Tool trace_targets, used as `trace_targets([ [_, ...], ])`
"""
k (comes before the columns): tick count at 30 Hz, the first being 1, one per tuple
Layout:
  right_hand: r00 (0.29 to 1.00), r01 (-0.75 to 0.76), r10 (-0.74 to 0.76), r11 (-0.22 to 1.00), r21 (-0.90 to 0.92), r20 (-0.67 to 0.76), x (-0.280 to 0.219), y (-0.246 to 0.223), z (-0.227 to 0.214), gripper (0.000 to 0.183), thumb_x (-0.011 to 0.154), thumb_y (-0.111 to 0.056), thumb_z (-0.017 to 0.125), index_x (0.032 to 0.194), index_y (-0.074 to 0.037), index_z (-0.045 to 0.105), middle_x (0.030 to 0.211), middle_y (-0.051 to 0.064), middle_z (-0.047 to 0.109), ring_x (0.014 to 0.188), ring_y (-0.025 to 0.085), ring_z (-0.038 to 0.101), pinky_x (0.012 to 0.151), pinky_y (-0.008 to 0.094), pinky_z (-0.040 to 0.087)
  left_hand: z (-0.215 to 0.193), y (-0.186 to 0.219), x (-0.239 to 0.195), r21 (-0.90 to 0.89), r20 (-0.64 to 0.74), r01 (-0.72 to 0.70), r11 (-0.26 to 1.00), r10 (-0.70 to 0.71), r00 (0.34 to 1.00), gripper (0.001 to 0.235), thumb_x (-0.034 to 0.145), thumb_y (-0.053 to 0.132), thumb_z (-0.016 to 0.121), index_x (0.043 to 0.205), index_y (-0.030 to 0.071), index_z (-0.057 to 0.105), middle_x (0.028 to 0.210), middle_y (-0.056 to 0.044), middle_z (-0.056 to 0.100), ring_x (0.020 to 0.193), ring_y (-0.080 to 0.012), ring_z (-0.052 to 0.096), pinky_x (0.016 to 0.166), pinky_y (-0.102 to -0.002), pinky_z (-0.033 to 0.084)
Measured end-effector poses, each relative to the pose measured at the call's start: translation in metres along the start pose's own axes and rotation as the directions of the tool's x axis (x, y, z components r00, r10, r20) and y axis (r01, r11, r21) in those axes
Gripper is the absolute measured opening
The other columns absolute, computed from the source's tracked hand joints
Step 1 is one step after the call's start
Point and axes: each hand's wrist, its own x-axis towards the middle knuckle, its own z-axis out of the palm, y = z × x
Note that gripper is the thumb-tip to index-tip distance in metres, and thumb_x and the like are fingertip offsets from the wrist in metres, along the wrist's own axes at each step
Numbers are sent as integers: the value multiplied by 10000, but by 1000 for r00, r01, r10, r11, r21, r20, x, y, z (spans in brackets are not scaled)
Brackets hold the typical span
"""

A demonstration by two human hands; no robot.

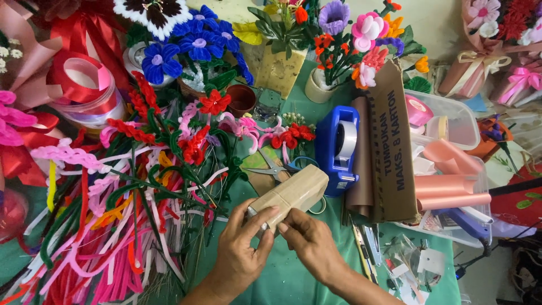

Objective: Assembling a small cardboard box and preparing it with a foam insert for floral arrangements.

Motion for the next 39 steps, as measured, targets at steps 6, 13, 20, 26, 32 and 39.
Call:
trace_targets([
  [6, 913, 352, -395, 888, -297, -101, 4, 18, 19, 217, 1017, -299, 515, 837, -178, 517, 611, -5, 581, 518, 251, 525, 657, 367, 427, 2, -5, -2, -13, 0, 90, 996, -90, 996, 380, 944, 223, 684, 1323, 252, 688, 1397, -115, 545, 1114, -324, 710, 791, -468, 674],
  [13, 763, 501, -625, 733, -459, -164, 1, 10, 19, 140, 918, -98, 495, 799, -163, 462, 590, -6, 523, 452, 244, 432, 578, 366, 345, -1, 6, 2, -136, -6, 82, 987, -84, 996, 428, 947, 360, 656, 1302, 122, 681, 1336, -155, 560, 1214, -313, 659, 960, -441, 587],
  [20, 628, 392, -759, 497, -774, -170, 5, 15, 12, 371, 971, -376, 571, 665, -176, 509, 518, -11, 517, 410, 224, 495, 530, 373, 357, 1, 2, 4, -71, -166, 8, 997, -19, 986, 294, 947, 296, 704, 1177, 114, 731, 1224, -146, 667, 1082, -261, 710, 828, -357, 608],
  [26, 586, 489, -768, 588, -644, -257, -18, 11, -19, 270, 955, -346, 628, 747, -176, 594, 614, -19, 579, 529, 201, 553, 623, 372, 389, -10, -8, 4, -291, -98, 206, 934, -243, 965, 272, 960, 238, 639, 1161, 91, 749, 1218, -99, 707, 1060, -208, 720, 726, -301, 629],
  [32, 736, 484, -512, 855, -186, -442, -26, 10, -64, 575, 967, -506, 433, 1292, -40, 527, 1283, 129, 600, 1168, 262, 616, 963, 385, 499, -12, -7, -6, -415, 56, 317, 853, -324, 945, 339, 946, 284, 651, 1194, 82, 764, 1253, -111, 726, 1167, -258, 709, 842, -399, 634],
  [39, 965, 89, -37, 977, 193, -258, -23, 20, -46, 698, 846, -582, 507, 1467, -265, 534, 1313, 50, 692, 1082, 195, 673, 880, 346, 532, -2, -11, -12, -288, 264, 584, 759, -524, 810, 592, 948, 478, 468, 1471, 231, 595, 1551, 11, 576, 1458, -196, 531, 1009, -419, 620],
])
